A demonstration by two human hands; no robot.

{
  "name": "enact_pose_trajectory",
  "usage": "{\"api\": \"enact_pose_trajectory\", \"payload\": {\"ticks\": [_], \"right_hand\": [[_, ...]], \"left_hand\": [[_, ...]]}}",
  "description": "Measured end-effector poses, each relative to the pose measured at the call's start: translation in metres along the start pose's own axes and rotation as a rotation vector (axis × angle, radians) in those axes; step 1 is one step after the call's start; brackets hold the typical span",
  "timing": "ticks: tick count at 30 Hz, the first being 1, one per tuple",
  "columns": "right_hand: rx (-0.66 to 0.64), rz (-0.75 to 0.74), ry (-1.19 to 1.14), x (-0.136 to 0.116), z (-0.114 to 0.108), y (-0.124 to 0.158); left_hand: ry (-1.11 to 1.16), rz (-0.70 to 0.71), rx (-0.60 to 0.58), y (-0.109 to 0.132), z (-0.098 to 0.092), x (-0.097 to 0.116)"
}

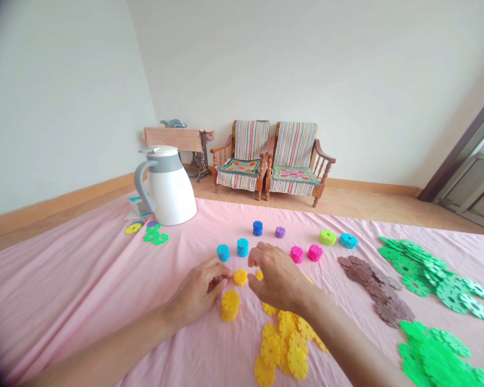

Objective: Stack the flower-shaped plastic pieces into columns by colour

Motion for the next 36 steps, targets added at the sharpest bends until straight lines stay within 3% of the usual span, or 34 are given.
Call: {"api": "enact_pose_trajectory", "payload": {"ticks": [5, 10, 15, 19, 27, 36], "right_hand": [[0.037, 0.054, -0.082, 0.013, 0.004, 0.024], [0.097, 0.112, -0.157, 0.016, 0.016, 0.054], [0.130, 0.141, -0.207, 0.023, 0.027, 0.093], [0.180, 0.136, -0.180, 0.031, 0.030, 0.112], [0.158, 0.167, -0.224, 0.039, 0.040, 0.117], [0.188, 0.126, -0.264, 0.022, 0.034, 0.105]], "left_hand": [[0.011, -0.003, 0.043, 0.000, -0.004, 0.001], [0.074, 0.005, 0.144, 0.003, -0.023, 0.002], [0.108, 0.009, 0.030, 0.004, -0.032, 0.016], [0.101, -0.037, -0.087, 0.009, -0.024, 0.023], [0.061, -0.030, -0.276, 0.015, -0.002, 0.039], [0.102, -0.047, -0.261, 0.017, 0.002, 0.031]]}}
Point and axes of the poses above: each hand's wrist, its own y-axis away from the middle knuckle, its own z-axis out of the palm, x = y × z, the point moved 9 cm from there along -y, towards the middle knuckle, and after that the axes turned 15 degrees about -x, right-handed, at the moved point
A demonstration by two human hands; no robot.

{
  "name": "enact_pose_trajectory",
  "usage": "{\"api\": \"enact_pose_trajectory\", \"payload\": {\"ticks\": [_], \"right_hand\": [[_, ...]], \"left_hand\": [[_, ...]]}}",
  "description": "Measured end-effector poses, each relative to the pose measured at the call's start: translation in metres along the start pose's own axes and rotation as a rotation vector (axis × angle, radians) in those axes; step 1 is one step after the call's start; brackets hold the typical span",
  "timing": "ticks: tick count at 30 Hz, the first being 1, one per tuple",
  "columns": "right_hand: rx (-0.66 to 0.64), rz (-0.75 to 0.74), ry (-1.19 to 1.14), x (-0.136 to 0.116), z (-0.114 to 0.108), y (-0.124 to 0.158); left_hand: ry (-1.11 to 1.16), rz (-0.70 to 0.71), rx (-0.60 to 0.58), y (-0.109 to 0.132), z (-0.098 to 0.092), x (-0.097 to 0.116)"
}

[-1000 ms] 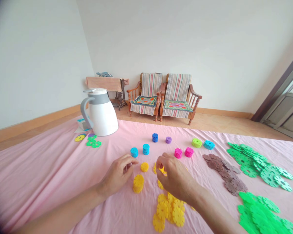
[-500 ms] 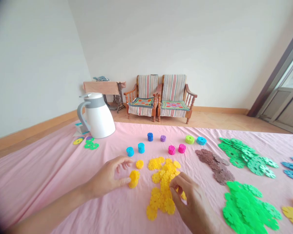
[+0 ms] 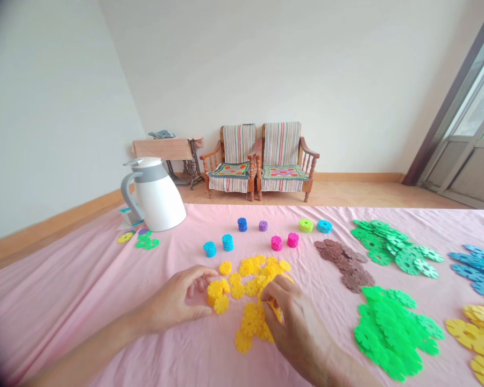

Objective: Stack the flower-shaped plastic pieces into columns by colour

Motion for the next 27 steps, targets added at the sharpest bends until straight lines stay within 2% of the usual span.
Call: {"api": "enact_pose_trajectory", "payload": {"ticks": [6, 10, 14, 22, 27], "right_hand": [[-0.040, -0.034, -0.017, -0.013, 0.017, -0.011], [-0.058, -0.055, -0.023, -0.025, 0.023, -0.020], [-0.023, -0.076, -0.032, -0.033, 0.021, -0.026], [0.011, -0.050, -0.048, -0.022, 0.017, -0.022], [-0.011, -0.014, -0.036, -0.016, 0.018, -0.021]], "left_hand": [[-0.004, 0.007, 0.015, -0.003, 0.001, -0.008], [-0.013, 0.020, -0.004, -0.009, 0.004, -0.004], [-0.049, 0.057, -0.010, -0.014, 0.006, 0.007], [-0.163, 0.080, -0.013, -0.020, 0.009, 0.011], [-0.212, 0.097, 0.016, -0.017, 0.008, 0.013]]}}
Point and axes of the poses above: each hand's wrist, its own y-axis away from the middle knuckle, its own z-axis out of the palm, x = y × z, the point moved 9 cm from there along -y, towards the middle knuckle, and after that the axes turned 15 degrees about -x, right-handed, at the moved point
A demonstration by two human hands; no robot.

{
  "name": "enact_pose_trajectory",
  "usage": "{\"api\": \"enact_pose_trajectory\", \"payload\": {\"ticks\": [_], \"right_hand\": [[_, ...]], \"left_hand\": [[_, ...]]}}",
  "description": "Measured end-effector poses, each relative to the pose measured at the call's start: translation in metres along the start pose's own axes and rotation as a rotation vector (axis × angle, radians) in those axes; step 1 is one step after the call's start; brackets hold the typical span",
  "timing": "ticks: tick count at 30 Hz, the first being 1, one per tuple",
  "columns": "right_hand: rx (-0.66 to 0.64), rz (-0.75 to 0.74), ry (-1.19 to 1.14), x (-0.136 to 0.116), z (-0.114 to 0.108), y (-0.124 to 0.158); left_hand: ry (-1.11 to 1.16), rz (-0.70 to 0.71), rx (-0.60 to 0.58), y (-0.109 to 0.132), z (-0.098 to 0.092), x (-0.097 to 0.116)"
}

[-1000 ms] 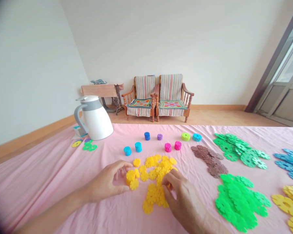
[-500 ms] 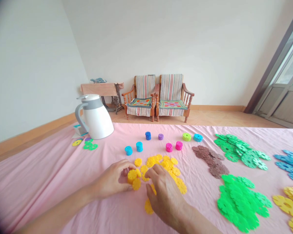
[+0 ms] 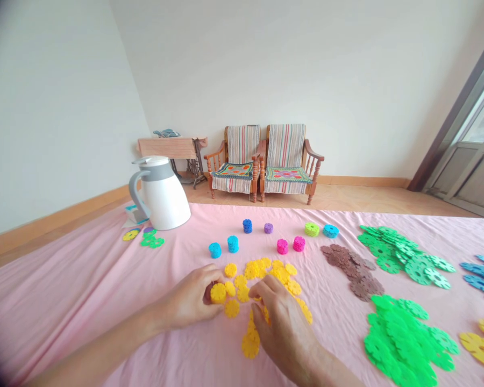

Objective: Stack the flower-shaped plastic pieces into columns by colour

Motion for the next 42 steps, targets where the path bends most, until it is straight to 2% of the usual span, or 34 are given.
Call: {"api": "enact_pose_trajectory", "payload": {"ticks": [7, 16, 22, 28, 32, 35, 37, 39, 42], "right_hand": [[-0.026, 0.012, 0.023, 0.001, 0.001, 0.000], [-0.029, 0.008, 0.014, 0.003, 0.005, 0.002], [-0.032, 0.014, 0.024, 0.005, 0.006, 0.000], [-0.005, -0.008, 0.030, 0.003, 0.001, 0.000], [0.055, -0.049, 0.045, 0.003, -0.007, 0.006], [0.066, -0.065, 0.066, 0.004, -0.012, 0.016], [0.072, -0.075, 0.092, 0.005, -0.016, 0.023], [0.091, -0.091, 0.115, 0.006, -0.019, 0.029], [0.101, -0.090, 0.128, 0.011, -0.020, 0.033]], "left_hand": [[-0.094, -0.135, 0.038, 0.006, -0.013, -0.022], [-0.143, -0.230, 0.137, -0.002, -0.033, -0.062], [-0.146, -0.274, 0.194, -0.001, -0.040, -0.070], [-0.142, -0.277, 0.195, -0.001, -0.040, -0.071], [-0.138, -0.280, 0.191, 0.005, -0.044, -0.066], [-0.151, -0.259, 0.205, 0.014, -0.045, -0.048], [-0.160, -0.212, 0.191, 0.018, -0.041, -0.030], [-0.135, -0.154, 0.123, 0.018, -0.030, -0.013], [-0.108, -0.137, 0.084, 0.016, -0.023, -0.003]]}}
Point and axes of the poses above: each hand's wrist, its own y-axis away from the middle knuckle, its own z-axis out of the palm, x = y × z, the point moved 9 cm from there along -y, towards the middle knuckle, and after that the axes turned 15 degrees about -x, right-handed, at the moved point
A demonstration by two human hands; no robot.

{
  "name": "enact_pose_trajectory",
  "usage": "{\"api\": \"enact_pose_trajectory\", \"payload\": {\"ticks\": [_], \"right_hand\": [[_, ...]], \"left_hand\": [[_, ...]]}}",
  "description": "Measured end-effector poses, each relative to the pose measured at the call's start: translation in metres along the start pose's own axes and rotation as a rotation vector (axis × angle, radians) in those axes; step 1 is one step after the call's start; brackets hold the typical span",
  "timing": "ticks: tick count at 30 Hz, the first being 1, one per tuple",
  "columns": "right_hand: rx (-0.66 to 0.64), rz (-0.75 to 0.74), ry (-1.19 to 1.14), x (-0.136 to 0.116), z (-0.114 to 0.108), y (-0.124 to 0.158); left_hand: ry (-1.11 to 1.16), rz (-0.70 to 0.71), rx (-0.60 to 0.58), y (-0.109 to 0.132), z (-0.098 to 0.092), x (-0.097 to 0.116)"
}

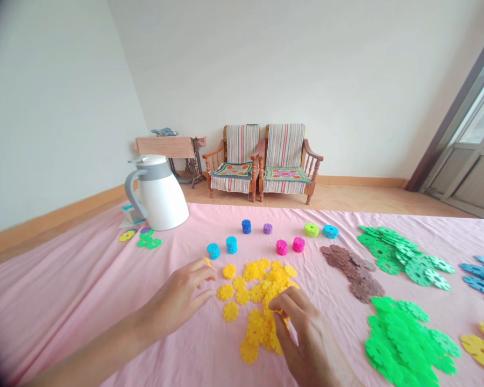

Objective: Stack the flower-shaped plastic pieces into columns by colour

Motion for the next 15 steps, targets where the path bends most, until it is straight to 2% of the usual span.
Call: {"api": "enact_pose_trajectory", "payload": {"ticks": [3, 9, 11, 15], "right_hand": [[0.002, 0.014, -0.005, 0.004, 0.001, 0.000], [-0.030, 0.041, -0.009, 0.004, 0.003, -0.001], [-0.060, 0.056, -0.008, 0.004, 0.006, -0.002], [-0.093, 0.077, -0.013, 0.006, 0.010, -0.002]], "left_hand": [[-0.001, -0.038, 0.077, 0.000, -0.010, -0.010], [0.015, -0.133, 0.245, 0.003, -0.033, -0.053], [0.044, -0.136, 0.239, 0.002, -0.032, -0.062], [0.138, -0.128, 0.130, -0.005, -0.020, -0.067]]}}
Point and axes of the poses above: each hand's wrist, its own y-axis away from the middle knuckle, its own z-axis out of the palm, x = y × z, the point moved 9 cm from there along -y, towards the middle knuckle, and after that the axes turned 15 degrees about -x, right-handed, at the moved point
